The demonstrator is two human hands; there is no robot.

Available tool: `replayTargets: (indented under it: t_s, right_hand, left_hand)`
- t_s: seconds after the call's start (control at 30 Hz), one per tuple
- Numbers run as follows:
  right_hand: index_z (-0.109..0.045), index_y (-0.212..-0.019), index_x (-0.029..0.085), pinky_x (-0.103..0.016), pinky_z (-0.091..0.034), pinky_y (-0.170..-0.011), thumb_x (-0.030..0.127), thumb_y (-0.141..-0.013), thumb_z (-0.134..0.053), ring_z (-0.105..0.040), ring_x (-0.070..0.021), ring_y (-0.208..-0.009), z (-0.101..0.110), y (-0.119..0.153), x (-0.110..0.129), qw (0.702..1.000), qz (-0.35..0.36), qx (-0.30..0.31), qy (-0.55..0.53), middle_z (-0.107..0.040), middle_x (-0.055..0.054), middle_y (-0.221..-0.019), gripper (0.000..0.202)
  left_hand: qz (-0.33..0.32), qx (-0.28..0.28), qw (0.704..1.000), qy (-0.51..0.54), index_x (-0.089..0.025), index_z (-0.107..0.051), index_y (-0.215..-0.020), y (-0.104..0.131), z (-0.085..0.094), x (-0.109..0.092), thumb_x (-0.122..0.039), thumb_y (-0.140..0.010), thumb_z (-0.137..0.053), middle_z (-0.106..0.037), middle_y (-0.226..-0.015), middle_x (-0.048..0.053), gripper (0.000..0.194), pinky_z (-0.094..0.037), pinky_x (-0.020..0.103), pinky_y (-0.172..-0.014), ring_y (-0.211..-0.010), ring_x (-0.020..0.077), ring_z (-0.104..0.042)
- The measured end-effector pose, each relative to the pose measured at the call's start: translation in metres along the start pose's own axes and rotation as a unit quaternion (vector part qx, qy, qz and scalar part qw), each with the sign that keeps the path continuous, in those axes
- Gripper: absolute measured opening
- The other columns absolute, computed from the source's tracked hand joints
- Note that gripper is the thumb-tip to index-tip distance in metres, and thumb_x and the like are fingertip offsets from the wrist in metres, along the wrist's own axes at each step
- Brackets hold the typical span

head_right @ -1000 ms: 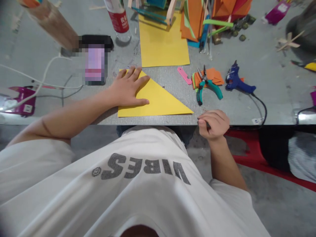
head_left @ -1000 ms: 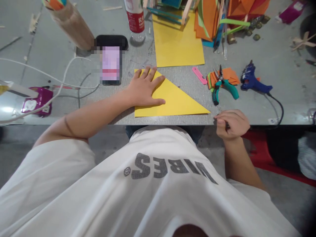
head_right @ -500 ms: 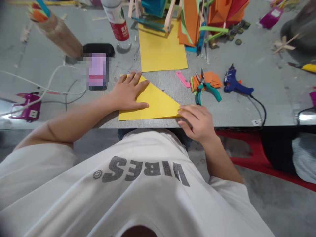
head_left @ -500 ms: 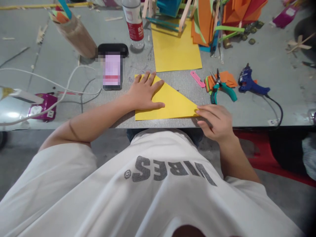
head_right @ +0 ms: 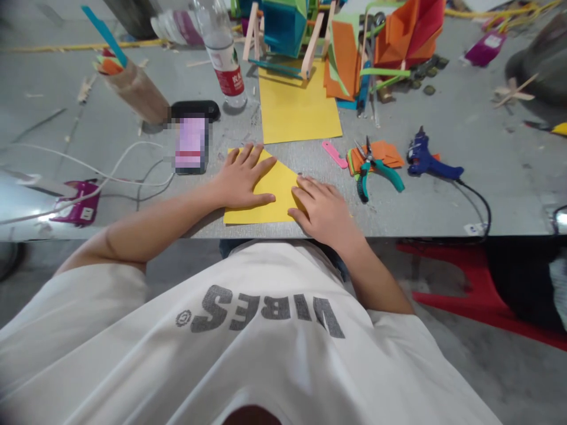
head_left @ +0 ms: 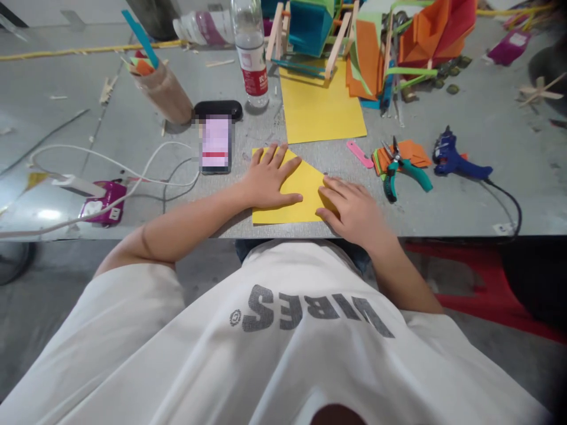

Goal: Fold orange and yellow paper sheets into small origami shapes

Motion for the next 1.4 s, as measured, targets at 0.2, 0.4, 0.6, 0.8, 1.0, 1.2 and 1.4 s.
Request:
replayTargets:
  t_s: [0.2,0.4,0.6,0.8,1.0,1.2,1.4]
  right_hand:
    - [-0.087,-0.162,0.024,-0.076,-0.059,-0.137,0.043,-0.125,-0.065,-0.071,-0.0506,-0.173,0.001,0.002,0.003,1.000,0.013,0.002,-0.022,-0.080,-0.019,-0.179,0.047]
    - [-0.090,-0.158,0.026,-0.076,-0.058,-0.137,0.042,-0.125,-0.064,-0.072,-0.0507,-0.171,-0.002,0.002,0.006,0.999,0.020,0.021,-0.019,-0.081,-0.017,-0.178,0.045]
    - [-0.092,-0.151,0.024,-0.068,-0.057,-0.139,0.041,-0.128,-0.061,-0.073,-0.0450,-0.172,-0.001,0.002,0.009,0.999,0.036,0.026,-0.003,-0.083,-0.016,-0.175,0.042]
    - [-0.092,-0.148,0.025,-0.063,-0.062,-0.132,0.036,-0.128,-0.064,-0.077,-0.0422,-0.167,-0.004,0.003,0.012,0.996,0.086,0.028,-0.022,-0.089,-0.014,-0.167,0.036]
    - [-0.092,-0.143,0.023,-0.062,-0.063,-0.128,0.039,-0.130,-0.065,-0.080,-0.0426,-0.163,-0.002,0.004,0.013,0.994,0.109,0.005,-0.015,-0.090,-0.016,-0.164,0.034]
    - [-0.093,-0.143,0.024,-0.061,-0.062,-0.131,0.038,-0.129,-0.067,-0.080,-0.0420,-0.163,-0.003,0.004,0.010,0.994,0.105,0.005,-0.028,-0.089,-0.016,-0.165,0.033]
    - [-0.093,-0.143,0.021,-0.058,-0.062,-0.128,0.039,-0.130,-0.066,-0.080,-0.0416,-0.162,-0.005,0.005,0.008,0.993,0.115,-0.007,-0.022,-0.089,-0.017,-0.165,0.035]
  left_hand:
    - [-0.005,0.000,1.000,0.019,-0.028,-0.042,-0.203,0.000,0.000,0.002,-0.101,-0.107,-0.066,-0.017,-0.217,0.024,0.123,-0.009,0.085,-0.158,-0.200,0.0621,-0.014]
    - [-0.007,-0.005,1.000,0.021,-0.029,-0.042,-0.203,0.001,0.001,0.004,-0.099,-0.106,-0.069,-0.017,-0.217,0.023,0.123,-0.009,0.086,-0.158,-0.201,0.0621,-0.013]
    - [-0.103,-0.005,0.995,0.014,-0.032,-0.055,-0.195,0.002,0.004,-0.015,-0.075,-0.117,-0.066,-0.018,-0.217,0.017,0.090,-0.006,0.082,-0.162,-0.204,0.0529,-0.015]
    - [-0.176,0.020,0.983,0.056,-0.025,-0.058,-0.193,-0.001,-0.007,-0.018,-0.074,-0.119,-0.062,-0.030,-0.213,0.023,0.089,-0.021,0.077,-0.162,-0.202,0.0501,-0.024]
    - [-0.188,-0.003,0.980,0.064,-0.025,-0.060,-0.191,-0.001,-0.011,-0.018,-0.075,-0.118,-0.068,-0.034,-0.212,0.023,0.088,-0.026,0.079,-0.159,-0.200,0.0527,-0.030]
    - [-0.085,-0.092,0.992,0.016,-0.025,-0.083,-0.158,-0.006,0.033,0.006,-0.054,-0.119,-0.067,-0.071,-0.185,0.017,0.051,-0.047,0.066,-0.147,-0.171,0.0408,-0.064]
    - [0.166,-0.143,0.976,0.004,-0.020,-0.093,-0.129,0.010,0.120,0.135,-0.047,-0.116,-0.060,-0.082,-0.143,0.013,0.044,-0.055,0.054,-0.133,-0.130,0.0287,-0.065]
Point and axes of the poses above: each hand's wrist, its own y-axis away from the middle knuckle, its own z-axis out of the back of the hand, x = y × z, the point moved 8 cm from there along -y, towards the middle knuckle
